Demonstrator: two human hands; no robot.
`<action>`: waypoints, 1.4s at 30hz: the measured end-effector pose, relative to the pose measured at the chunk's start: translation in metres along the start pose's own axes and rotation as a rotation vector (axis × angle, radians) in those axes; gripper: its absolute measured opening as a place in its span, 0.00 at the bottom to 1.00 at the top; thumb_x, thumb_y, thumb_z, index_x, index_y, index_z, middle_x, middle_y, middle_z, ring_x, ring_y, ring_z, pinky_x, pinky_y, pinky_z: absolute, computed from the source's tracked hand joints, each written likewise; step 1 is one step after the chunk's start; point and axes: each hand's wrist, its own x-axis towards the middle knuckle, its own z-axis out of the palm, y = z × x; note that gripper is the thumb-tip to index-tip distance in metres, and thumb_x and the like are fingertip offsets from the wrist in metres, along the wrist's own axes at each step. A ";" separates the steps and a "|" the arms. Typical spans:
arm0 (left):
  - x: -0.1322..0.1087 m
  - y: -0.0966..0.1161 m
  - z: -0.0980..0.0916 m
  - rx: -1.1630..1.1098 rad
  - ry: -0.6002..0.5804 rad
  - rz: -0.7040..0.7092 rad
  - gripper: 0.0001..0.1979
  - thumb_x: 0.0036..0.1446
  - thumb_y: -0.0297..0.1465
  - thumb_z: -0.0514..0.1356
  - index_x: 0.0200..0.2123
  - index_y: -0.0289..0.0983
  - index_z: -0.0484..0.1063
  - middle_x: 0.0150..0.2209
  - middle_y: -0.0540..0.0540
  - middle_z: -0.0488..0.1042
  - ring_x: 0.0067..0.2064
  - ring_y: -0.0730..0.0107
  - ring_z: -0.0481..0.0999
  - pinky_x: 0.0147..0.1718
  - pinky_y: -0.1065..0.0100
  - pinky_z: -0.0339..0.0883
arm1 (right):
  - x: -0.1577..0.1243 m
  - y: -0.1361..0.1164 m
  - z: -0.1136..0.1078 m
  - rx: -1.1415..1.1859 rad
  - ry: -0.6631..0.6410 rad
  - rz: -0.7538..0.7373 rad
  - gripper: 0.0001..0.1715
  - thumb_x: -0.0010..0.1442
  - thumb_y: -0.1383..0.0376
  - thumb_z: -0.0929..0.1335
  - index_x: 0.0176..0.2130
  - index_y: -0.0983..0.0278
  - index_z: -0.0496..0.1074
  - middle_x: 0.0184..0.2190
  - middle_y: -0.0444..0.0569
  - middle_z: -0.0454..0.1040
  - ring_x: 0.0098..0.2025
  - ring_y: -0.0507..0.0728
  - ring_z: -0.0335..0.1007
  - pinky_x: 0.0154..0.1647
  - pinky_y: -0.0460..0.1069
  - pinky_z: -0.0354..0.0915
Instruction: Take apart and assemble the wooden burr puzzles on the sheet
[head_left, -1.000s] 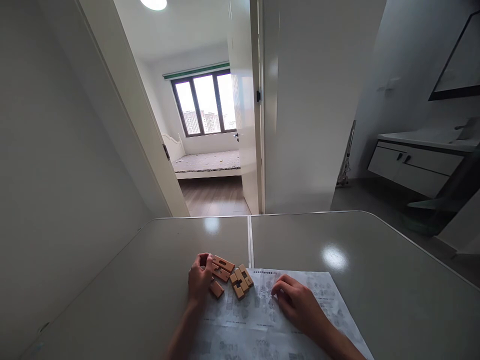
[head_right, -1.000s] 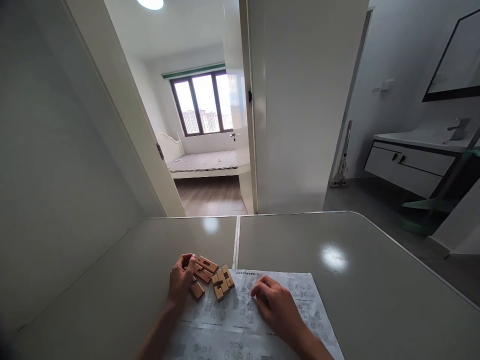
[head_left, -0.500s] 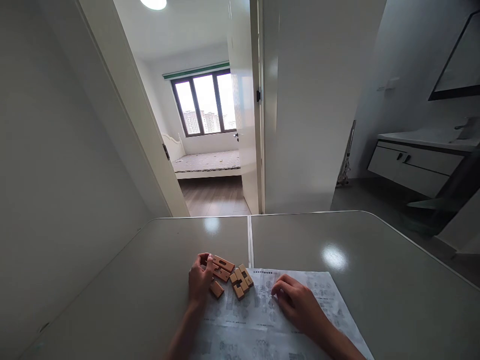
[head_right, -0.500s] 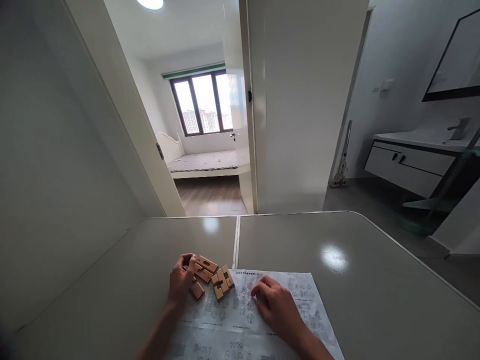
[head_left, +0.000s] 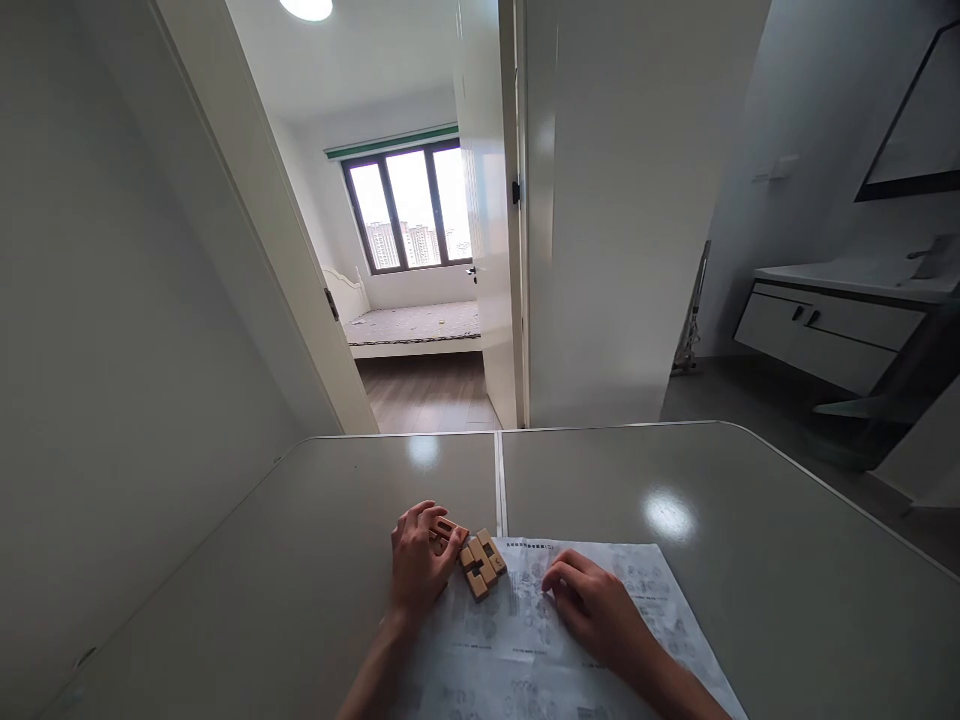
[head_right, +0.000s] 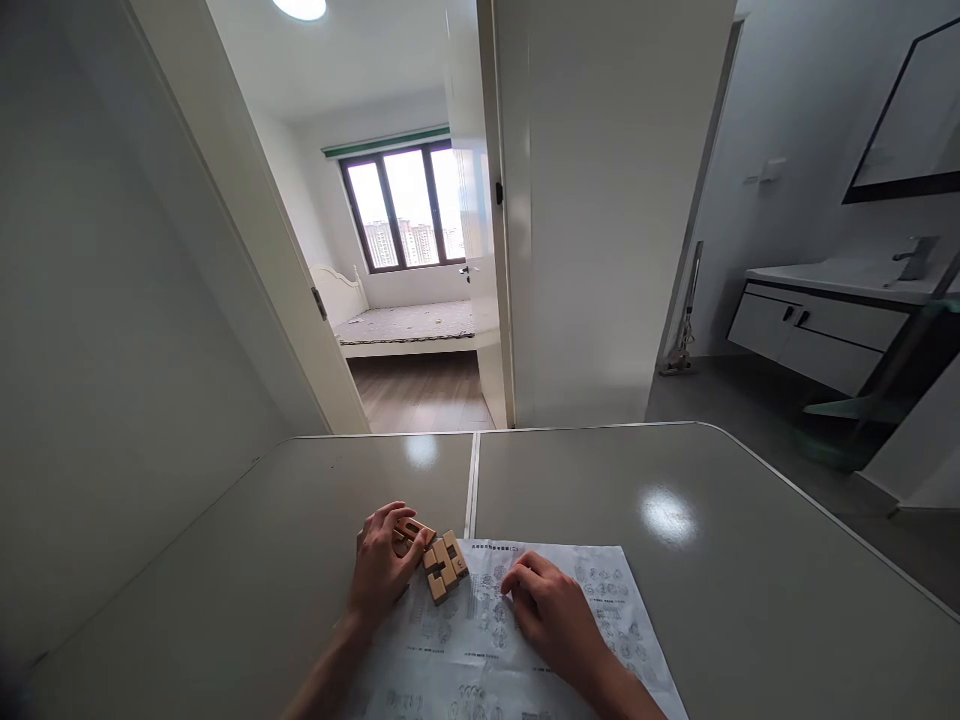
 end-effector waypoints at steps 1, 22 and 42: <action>-0.001 0.000 0.000 0.010 -0.008 0.004 0.13 0.61 0.42 0.62 0.45 0.42 0.76 0.53 0.41 0.76 0.57 0.46 0.73 0.56 0.48 0.65 | 0.000 0.000 0.000 0.000 0.000 0.001 0.14 0.62 0.72 0.63 0.36 0.58 0.76 0.40 0.47 0.77 0.36 0.56 0.75 0.39 0.48 0.67; -0.003 -0.001 0.002 0.003 -0.072 -0.027 0.17 0.61 0.45 0.63 0.47 0.42 0.74 0.52 0.41 0.76 0.55 0.48 0.74 0.54 0.49 0.67 | 0.000 0.001 0.001 0.000 0.002 0.003 0.14 0.63 0.71 0.62 0.37 0.59 0.77 0.40 0.48 0.78 0.34 0.56 0.75 0.38 0.49 0.68; 0.001 -0.005 0.001 0.022 -0.062 -0.044 0.15 0.63 0.45 0.60 0.43 0.42 0.78 0.53 0.40 0.76 0.57 0.47 0.73 0.54 0.49 0.68 | -0.001 0.002 0.000 0.007 -0.011 0.008 0.14 0.63 0.70 0.63 0.37 0.58 0.76 0.41 0.49 0.78 0.37 0.57 0.76 0.40 0.50 0.69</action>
